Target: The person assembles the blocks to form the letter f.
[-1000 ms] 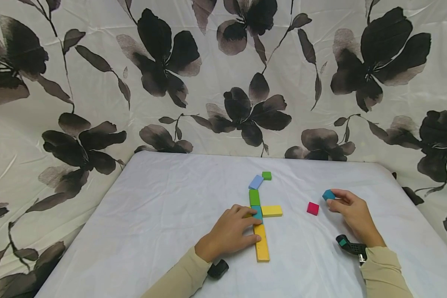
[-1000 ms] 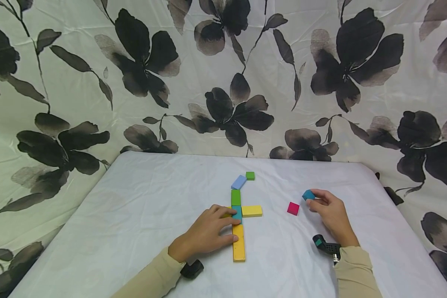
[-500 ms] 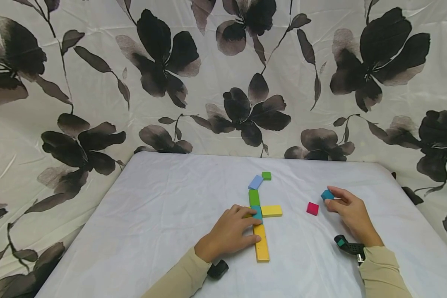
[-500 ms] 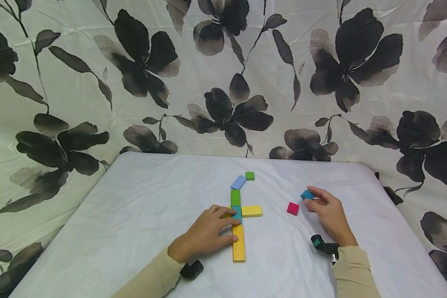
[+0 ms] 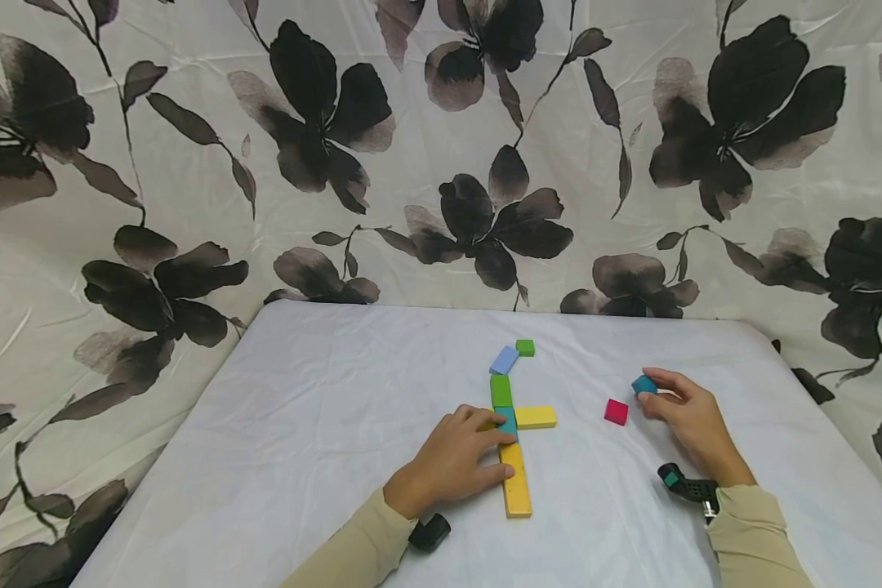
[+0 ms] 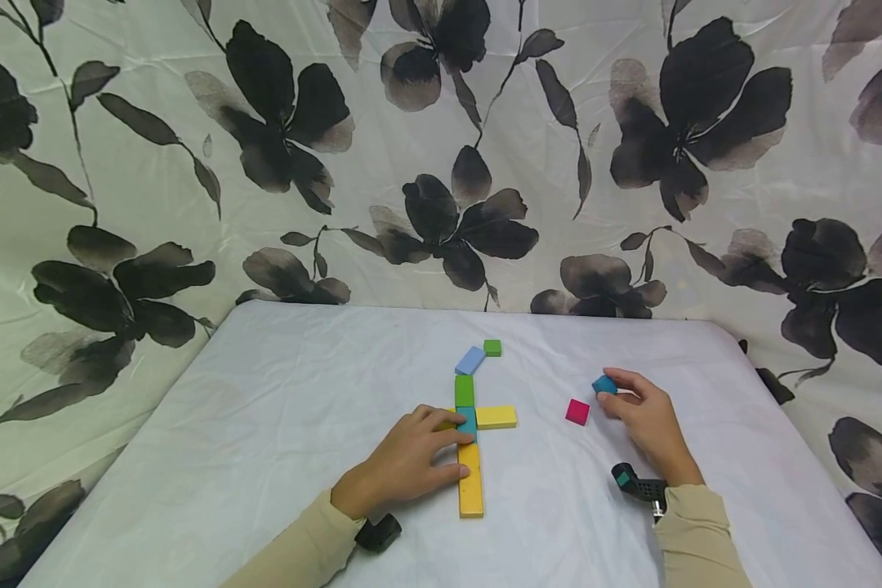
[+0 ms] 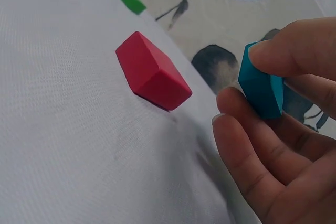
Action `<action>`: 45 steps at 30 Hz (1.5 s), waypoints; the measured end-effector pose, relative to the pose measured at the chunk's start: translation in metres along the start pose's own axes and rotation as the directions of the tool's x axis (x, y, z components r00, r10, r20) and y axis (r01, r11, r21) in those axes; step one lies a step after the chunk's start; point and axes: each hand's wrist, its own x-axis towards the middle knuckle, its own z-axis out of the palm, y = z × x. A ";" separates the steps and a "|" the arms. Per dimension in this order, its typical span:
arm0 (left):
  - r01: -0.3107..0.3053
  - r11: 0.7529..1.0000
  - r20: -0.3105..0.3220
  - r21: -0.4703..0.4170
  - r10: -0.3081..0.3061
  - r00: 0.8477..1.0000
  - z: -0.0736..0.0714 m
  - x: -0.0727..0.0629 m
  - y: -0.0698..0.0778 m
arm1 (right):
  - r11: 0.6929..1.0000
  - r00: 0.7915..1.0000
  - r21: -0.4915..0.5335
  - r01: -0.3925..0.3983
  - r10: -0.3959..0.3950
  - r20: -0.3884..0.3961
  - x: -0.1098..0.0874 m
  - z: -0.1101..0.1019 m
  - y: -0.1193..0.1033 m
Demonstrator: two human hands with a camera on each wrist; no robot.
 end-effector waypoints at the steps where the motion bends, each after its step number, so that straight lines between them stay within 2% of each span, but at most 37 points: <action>1: -0.001 1.000 -0.001 0.002 0.001 1.000 0.000 0.000 0.000 | 1.000 1.000 0.000 0.002 -0.002 0.000 0.000 0.000 -0.001; 7: -0.008 1.000 -0.010 0.006 0.008 1.000 0.002 0.000 -0.002 | 1.000 1.000 -0.002 0.020 -0.020 0.001 0.000 0.003 -0.003; 14: -0.008 1.000 -0.006 0.004 0.008 1.000 0.001 -0.001 -0.001 | 0.996 0.998 0.063 0.060 -0.060 0.009 0.001 0.005 -0.003; 30: 0.000 1.000 0.002 -0.002 0.000 1.000 0.002 -0.001 -0.002 | 0.986 0.997 0.149 0.068 -0.073 0.030 0.005 0.015 -0.007; 45: 0.007 1.000 0.003 0.010 -0.007 1.000 0.001 0.000 0.000 | 0.999 0.998 0.042 0.001 -0.004 0.059 0.005 0.023 -0.014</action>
